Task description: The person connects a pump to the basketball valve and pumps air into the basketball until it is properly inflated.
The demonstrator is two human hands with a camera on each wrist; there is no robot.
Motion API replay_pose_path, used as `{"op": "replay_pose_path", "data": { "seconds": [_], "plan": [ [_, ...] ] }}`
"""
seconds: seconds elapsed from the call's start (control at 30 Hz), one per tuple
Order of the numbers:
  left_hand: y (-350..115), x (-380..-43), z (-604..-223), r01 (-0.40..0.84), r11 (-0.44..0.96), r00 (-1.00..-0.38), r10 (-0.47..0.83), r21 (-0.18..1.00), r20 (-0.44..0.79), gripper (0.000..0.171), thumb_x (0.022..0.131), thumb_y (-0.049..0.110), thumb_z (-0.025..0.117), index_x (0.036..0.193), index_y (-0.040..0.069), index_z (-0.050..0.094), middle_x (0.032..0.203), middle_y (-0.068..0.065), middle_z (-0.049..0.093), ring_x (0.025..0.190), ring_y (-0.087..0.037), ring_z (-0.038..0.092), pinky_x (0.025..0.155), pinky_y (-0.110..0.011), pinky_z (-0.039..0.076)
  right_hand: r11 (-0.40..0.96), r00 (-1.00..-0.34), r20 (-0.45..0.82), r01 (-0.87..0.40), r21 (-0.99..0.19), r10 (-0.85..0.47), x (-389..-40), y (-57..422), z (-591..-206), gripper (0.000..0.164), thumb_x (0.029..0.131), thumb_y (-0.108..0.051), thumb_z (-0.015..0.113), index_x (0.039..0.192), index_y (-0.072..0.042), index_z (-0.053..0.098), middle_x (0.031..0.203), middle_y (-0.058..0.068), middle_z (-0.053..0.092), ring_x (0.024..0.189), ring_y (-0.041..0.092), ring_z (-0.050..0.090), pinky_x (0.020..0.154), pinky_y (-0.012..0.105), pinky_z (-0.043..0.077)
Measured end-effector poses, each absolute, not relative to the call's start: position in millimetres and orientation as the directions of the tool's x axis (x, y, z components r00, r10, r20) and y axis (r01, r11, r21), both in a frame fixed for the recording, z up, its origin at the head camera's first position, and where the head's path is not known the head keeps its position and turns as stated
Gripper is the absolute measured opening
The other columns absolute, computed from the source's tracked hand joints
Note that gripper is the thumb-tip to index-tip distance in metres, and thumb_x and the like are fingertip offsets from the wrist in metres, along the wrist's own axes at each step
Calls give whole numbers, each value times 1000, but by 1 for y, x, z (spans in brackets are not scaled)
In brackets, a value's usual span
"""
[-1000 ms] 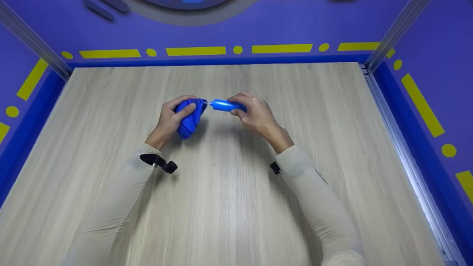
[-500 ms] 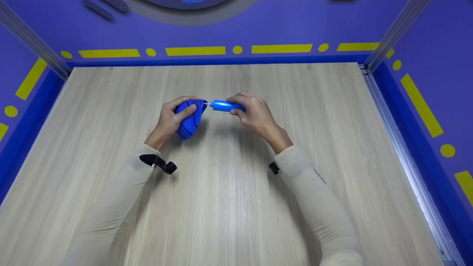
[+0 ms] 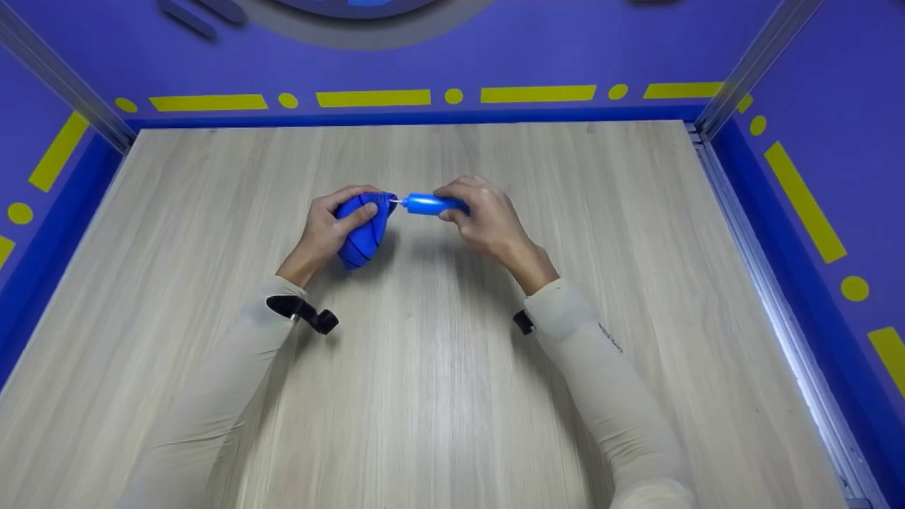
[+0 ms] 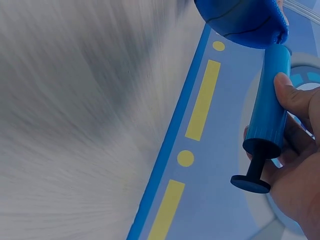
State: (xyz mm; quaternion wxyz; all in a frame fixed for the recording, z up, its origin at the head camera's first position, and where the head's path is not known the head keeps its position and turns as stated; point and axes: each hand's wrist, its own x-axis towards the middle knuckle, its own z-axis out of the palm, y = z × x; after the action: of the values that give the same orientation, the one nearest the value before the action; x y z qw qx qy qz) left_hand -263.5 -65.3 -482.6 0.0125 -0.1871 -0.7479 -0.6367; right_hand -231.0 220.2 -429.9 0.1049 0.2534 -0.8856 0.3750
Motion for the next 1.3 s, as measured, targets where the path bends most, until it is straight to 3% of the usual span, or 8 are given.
{"op": "replay_pose_path", "data": {
  "seconds": [0.17,0.63,1.3],
  "plan": [
    [-65,-263,-483,294,115,-930,264,949,256,33,101,20,77,130,4,74,129,-5,72,122,-24,65,105,-46,51,595,-844,388,-537,-598,-371,-231,219,-430,29,96,-1,78,124,1,76,123,16,74,118,34,66,104,51,51],
    [-64,-263,-483,291,137,-930,272,947,246,31,100,23,78,129,11,77,128,-3,72,121,-22,65,103,-46,53,578,-833,406,-554,-599,-377,-232,217,-432,27,97,0,77,123,1,76,120,14,74,115,32,66,103,49,51],
    [-63,-263,-481,321,163,-921,282,933,267,30,100,22,78,128,10,77,126,-2,73,120,-20,65,103,-44,52,569,-835,406,-550,-611,-371,-234,213,-432,26,95,-1,79,121,2,76,119,15,75,111,33,67,101,48,52]
  ]
}}
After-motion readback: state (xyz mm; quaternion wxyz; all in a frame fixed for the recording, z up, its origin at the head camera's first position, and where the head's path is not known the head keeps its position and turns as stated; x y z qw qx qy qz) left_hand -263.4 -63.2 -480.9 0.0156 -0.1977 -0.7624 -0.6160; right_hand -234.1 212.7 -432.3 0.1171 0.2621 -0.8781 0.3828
